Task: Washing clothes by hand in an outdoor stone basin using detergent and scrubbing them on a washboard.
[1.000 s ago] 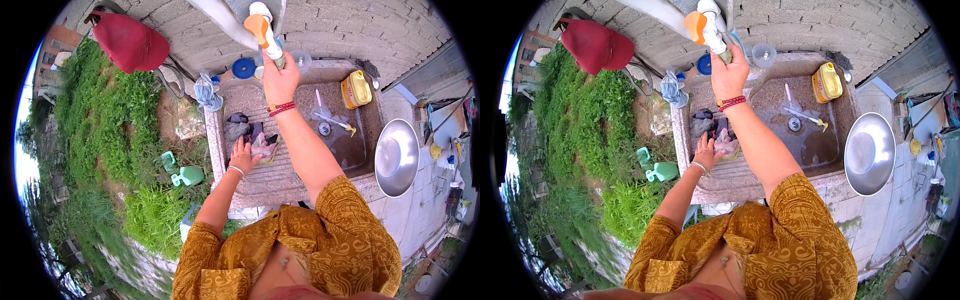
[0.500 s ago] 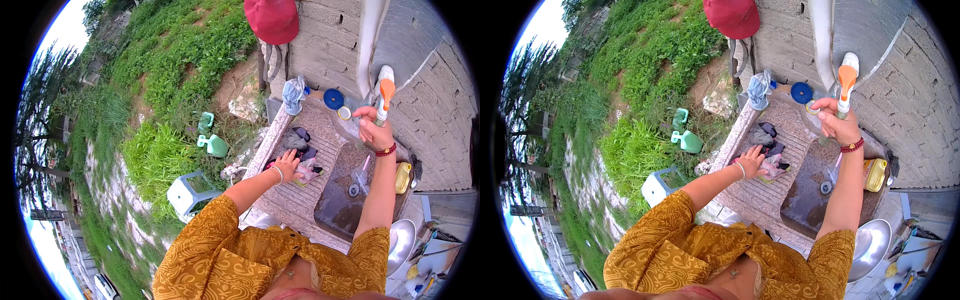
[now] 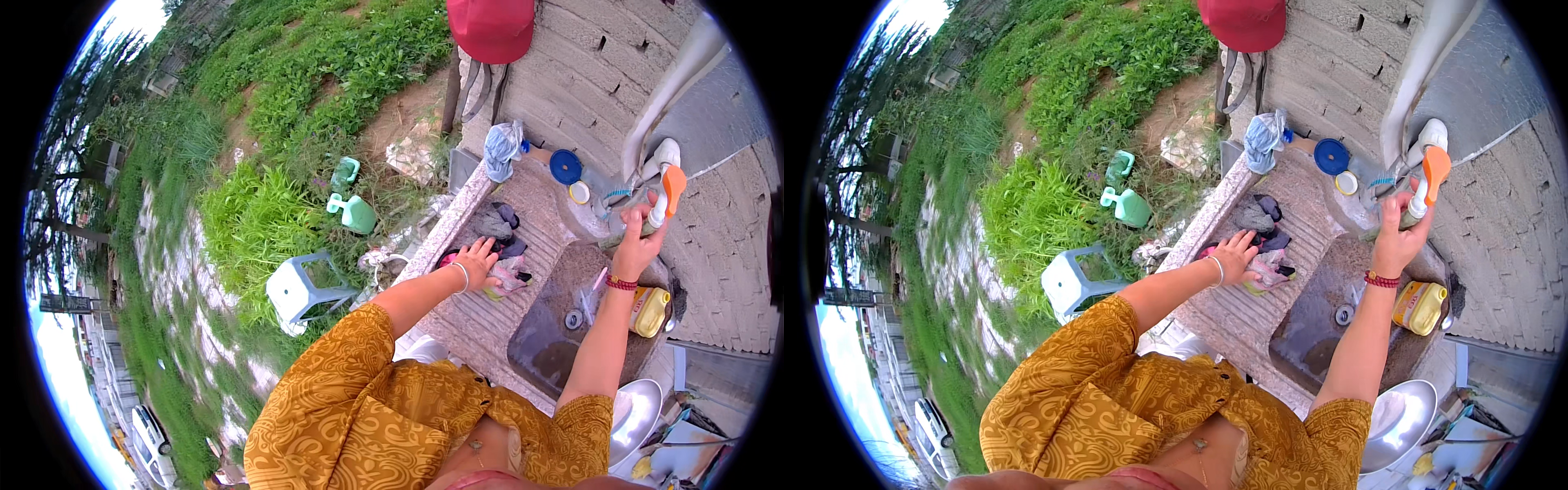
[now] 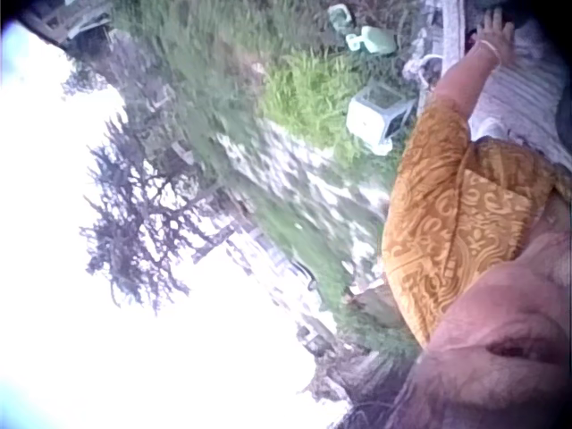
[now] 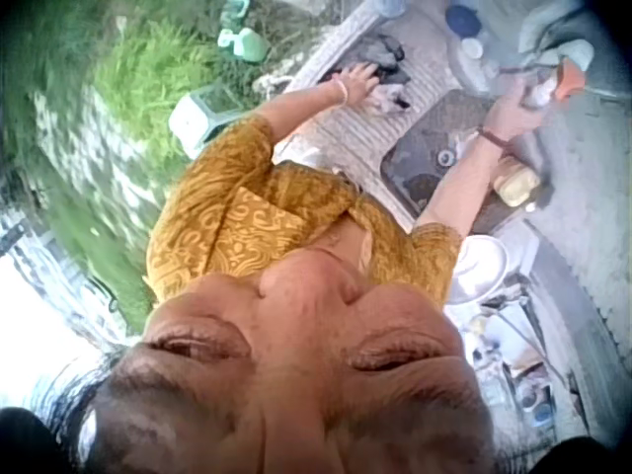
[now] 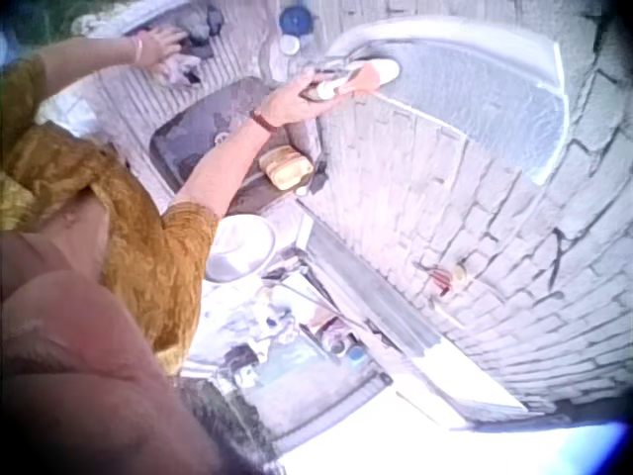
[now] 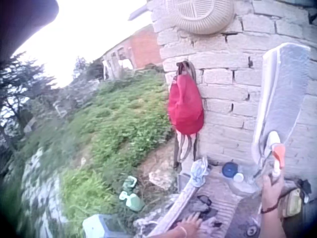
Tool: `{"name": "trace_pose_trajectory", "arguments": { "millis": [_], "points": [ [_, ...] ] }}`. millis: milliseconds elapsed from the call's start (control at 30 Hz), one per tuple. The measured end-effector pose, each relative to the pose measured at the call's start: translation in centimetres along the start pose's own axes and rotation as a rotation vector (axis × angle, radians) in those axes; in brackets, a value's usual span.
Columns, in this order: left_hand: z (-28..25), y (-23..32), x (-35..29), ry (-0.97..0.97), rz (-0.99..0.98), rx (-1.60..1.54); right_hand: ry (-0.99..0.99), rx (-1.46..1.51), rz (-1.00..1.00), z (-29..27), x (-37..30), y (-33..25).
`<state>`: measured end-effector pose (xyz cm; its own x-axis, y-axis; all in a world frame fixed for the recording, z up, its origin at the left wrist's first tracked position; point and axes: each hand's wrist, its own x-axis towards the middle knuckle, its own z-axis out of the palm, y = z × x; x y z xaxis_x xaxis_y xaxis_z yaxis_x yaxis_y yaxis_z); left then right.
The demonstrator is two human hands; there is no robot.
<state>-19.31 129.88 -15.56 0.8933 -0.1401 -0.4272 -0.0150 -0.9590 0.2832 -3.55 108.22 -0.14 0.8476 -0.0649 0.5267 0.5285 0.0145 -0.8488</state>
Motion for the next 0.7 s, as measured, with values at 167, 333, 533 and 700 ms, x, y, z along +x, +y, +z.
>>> {"name": "trace_pose_trajectory", "arguments": {
  "millis": [167,333,533,700],
  "points": [
    [0.2,-0.1,0.0,-0.028,-0.009,-0.027,-0.061,-0.410,-0.556,-2.2,2.2,-5.4],
    [0.7,-0.3,0.3,0.013,-0.004,-0.052,-0.307,-0.659,-0.387,-3.1,5.2,-7.7],
    [0.7,-0.5,0.0,0.032,0.007,-0.067,-0.416,-0.920,-0.562,-3.5,6.9,-8.3],
    [1.2,0.0,-0.2,0.068,0.020,-0.076,-0.466,-0.835,-0.569,-4.9,6.7,-8.2]
  ]
}}
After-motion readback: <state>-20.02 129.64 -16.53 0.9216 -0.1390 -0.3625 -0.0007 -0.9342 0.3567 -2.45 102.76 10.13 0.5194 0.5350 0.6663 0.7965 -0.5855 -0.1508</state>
